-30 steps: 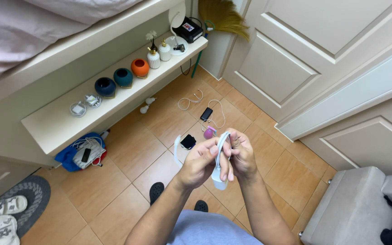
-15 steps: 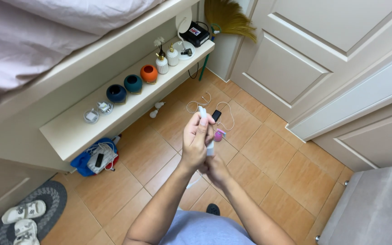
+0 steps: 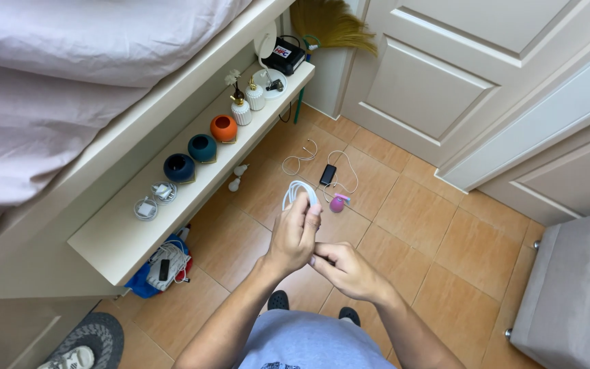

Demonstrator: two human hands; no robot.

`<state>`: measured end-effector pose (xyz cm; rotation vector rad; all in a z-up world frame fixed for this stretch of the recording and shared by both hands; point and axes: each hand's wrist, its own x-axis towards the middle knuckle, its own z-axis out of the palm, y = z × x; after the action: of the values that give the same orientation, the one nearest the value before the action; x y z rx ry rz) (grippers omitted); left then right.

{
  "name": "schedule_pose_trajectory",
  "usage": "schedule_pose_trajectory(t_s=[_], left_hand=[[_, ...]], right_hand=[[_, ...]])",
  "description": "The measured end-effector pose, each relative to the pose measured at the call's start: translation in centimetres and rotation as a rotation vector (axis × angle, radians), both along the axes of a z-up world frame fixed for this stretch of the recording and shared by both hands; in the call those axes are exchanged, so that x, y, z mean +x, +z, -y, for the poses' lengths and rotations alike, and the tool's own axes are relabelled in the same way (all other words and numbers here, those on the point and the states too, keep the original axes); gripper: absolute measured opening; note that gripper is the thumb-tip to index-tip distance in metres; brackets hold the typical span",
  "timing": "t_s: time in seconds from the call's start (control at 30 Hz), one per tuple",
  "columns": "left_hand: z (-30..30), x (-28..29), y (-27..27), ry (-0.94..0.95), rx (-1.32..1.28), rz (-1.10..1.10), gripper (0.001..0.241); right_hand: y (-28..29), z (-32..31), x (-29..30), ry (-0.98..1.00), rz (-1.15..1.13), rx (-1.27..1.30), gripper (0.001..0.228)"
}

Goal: Winding and organizing USB charging cables in a bedroom.

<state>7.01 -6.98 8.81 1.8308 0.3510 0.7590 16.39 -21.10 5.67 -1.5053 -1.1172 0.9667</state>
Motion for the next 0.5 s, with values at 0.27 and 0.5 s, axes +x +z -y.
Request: schedule_pose_trajectory(t_s=[0.27, 0.5], left_hand=[[-3.9, -2.1, 0.4, -0.462, -0.072, -0.195, 0.030], [-4.8, -2.6, -2.0, -0.915, -0.759, -0.088, 0.038]], right_hand=[[4.7, 0.8, 3.9, -0.210, 0.213, 0.132, 0.009], [4.5, -1.0, 4.6, -0.219, 0.078, 0.315, 0.019]])
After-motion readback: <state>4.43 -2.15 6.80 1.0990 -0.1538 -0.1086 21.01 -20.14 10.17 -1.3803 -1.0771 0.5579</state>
